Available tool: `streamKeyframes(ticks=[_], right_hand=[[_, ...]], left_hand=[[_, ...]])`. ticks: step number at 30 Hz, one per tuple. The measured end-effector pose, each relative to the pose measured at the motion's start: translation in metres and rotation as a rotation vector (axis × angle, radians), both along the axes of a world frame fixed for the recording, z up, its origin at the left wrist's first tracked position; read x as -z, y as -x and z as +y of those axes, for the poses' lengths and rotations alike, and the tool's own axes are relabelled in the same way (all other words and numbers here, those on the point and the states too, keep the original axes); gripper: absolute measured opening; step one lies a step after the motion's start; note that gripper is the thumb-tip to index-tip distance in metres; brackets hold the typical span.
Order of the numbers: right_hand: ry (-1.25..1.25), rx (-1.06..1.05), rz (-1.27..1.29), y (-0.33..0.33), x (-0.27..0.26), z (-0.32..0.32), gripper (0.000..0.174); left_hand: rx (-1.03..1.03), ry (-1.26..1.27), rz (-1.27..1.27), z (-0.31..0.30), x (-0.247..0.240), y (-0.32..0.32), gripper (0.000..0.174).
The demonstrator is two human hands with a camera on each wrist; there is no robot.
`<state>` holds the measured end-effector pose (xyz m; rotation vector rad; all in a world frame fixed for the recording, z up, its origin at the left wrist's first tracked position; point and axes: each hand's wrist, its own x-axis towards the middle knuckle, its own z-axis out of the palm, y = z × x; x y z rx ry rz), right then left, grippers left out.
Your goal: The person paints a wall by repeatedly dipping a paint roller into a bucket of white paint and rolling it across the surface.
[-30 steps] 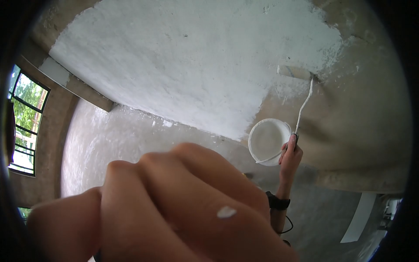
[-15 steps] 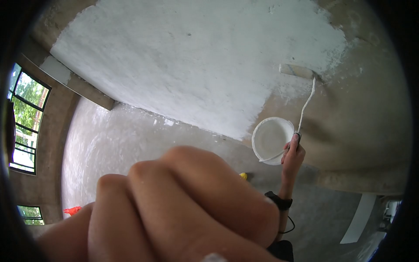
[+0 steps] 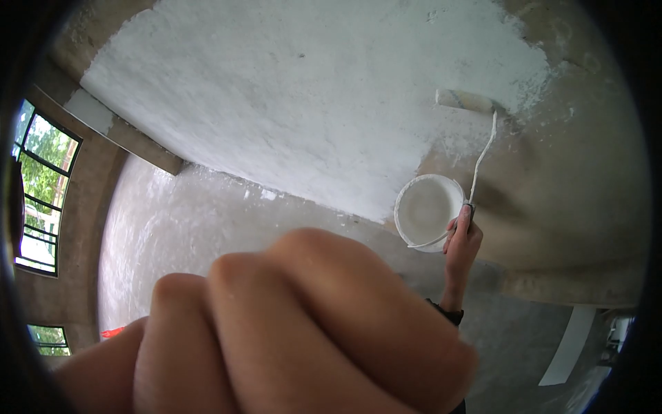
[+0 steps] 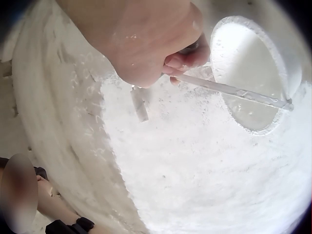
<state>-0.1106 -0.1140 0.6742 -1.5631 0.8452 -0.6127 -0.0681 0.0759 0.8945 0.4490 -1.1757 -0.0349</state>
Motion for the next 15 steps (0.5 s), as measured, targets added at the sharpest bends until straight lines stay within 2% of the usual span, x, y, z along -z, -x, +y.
streamKeyframes(ticks=[2,7,15], right_hand=[[0.006,-0.009,-0.009,0.001,0.011,-0.005,0.053],[-0.016,-0.014,0.005,0.001,-0.011,0.006,0.055],[0.008,0.029,0.026,0.005,-0.010,0.007,0.056]], left_hand=[[0.001,0.002,0.003,0.000,0.000,0.000,0.001],[-0.006,0.006,0.007,0.001,0.000,-0.001,0.002],[-0.003,0.008,0.010,0.005,0.000,-0.001,0.005]])
